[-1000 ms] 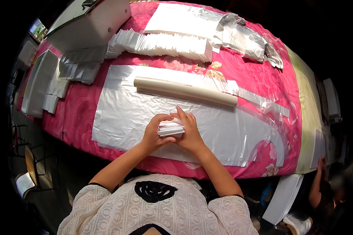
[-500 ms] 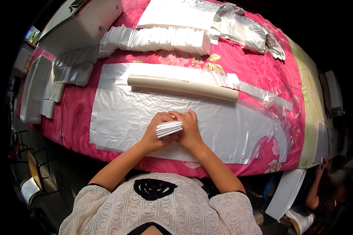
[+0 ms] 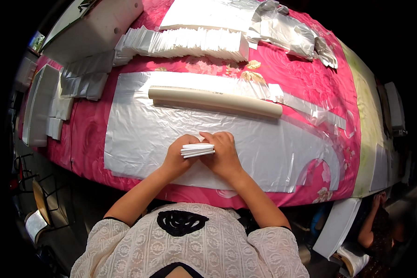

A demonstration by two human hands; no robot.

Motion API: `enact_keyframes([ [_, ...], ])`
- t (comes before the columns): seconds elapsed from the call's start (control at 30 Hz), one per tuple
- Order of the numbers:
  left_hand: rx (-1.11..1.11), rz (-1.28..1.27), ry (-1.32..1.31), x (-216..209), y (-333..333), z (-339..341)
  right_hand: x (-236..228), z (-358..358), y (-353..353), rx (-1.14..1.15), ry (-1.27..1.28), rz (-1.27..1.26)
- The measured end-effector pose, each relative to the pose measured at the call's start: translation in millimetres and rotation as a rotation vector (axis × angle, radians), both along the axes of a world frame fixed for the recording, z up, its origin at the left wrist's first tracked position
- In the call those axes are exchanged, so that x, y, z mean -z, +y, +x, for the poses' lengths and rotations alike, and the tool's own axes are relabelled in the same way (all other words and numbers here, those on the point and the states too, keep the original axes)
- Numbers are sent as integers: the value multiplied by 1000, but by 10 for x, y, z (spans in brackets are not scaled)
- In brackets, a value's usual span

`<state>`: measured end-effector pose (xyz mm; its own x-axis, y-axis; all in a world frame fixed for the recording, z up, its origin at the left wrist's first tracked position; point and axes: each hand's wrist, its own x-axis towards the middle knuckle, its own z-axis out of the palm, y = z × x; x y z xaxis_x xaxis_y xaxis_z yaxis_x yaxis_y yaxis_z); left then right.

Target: The person wraps small rectangular items in clear plastic film on a pink table. They unroll the film, place an item on it, fold the film over the item, and smooth it down. The wrapped items are stacked on the table.

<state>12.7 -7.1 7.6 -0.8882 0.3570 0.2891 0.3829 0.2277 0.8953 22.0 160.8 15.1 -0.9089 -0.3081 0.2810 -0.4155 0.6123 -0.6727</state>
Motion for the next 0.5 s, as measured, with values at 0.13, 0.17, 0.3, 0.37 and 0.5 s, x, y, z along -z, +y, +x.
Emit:
enact_keyframes([
  [0.13, 8, -29, 42, 19, -9, -5, -221, -70, 217, -166, -159, 8],
  [0.17, 5, -31, 52, 16, -4, 0, -342, -113, 326, -224, -228, 2],
  [0.3, -7, -33, 78, 37, 1, 5, -723, -188, 445, -313, -274, -38],
  [0.37, 0, -40, 89, 52, 8, 2, -733, -231, 465, -306, -376, -187],
  [0.5, 10, -16, 80, 67, 23, 3, -692, -305, 423, -338, -410, -191],
])
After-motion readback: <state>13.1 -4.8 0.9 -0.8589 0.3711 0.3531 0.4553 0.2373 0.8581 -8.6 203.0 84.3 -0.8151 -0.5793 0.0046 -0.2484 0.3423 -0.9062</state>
